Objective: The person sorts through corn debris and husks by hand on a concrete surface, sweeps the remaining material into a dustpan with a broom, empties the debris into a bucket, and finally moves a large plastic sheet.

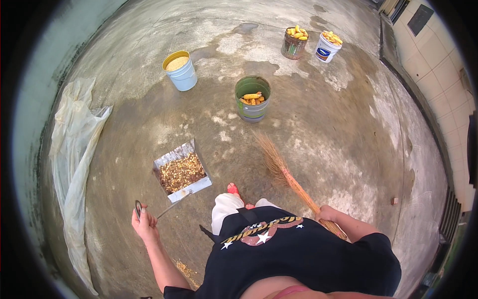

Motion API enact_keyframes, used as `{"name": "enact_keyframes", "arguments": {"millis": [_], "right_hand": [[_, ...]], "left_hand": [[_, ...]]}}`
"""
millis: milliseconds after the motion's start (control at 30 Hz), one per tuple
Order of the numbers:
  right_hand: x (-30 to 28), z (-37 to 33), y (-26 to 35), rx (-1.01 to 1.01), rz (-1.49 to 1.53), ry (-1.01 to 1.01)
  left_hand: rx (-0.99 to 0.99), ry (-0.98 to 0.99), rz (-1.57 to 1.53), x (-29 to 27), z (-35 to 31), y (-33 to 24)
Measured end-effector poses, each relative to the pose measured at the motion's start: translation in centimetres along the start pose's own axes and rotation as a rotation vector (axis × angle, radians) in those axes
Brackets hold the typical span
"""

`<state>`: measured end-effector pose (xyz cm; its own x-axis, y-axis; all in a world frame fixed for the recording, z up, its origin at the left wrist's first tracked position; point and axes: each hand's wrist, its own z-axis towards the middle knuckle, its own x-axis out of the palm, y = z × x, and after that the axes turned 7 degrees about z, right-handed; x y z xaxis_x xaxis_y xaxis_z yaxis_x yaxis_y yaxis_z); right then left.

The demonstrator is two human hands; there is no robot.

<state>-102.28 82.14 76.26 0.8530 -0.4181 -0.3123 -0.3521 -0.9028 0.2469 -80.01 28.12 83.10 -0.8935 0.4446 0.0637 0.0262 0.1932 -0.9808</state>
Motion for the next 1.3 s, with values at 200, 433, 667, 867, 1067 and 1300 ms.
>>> {"name": "enact_keyframes", "arguments": {"millis": [200, 433, 667, 867, 1067, 1300], "right_hand": [[-1.5, 2.1, -2.6, 0.054, 0.406, -0.233], [-5.2, 3.1, 4.6, 0.188, 0.533, -0.391], [-11.5, 8.9, 5.7, 0.264, 1.314, -0.227], [-16.5, 14.2, 6.8, 0.335, 1.144, -0.343], [-22.2, 18.0, 8.0, 0.360, 0.701, -0.367], [-22.1, 27.4, -0.2, 0.453, 0.551, -0.072]], "left_hand": [[0.083, 0.291, 0.004, 12.9, 10.1, -1.5], [-0.029, 0.452, -0.013, 25.2, 19.8, -1.7], [-0.145, 0.534, 0.041, 34.8, 25.1, -2.2], [-0.156, 0.504, 0.163, 38.8, 26.9, -2.1], [-0.136, 0.397, 0.270, 39.6, 26.1, -2.4], [-0.114, 0.338, 0.353, 42.6, 26.0, -4.8]]}}
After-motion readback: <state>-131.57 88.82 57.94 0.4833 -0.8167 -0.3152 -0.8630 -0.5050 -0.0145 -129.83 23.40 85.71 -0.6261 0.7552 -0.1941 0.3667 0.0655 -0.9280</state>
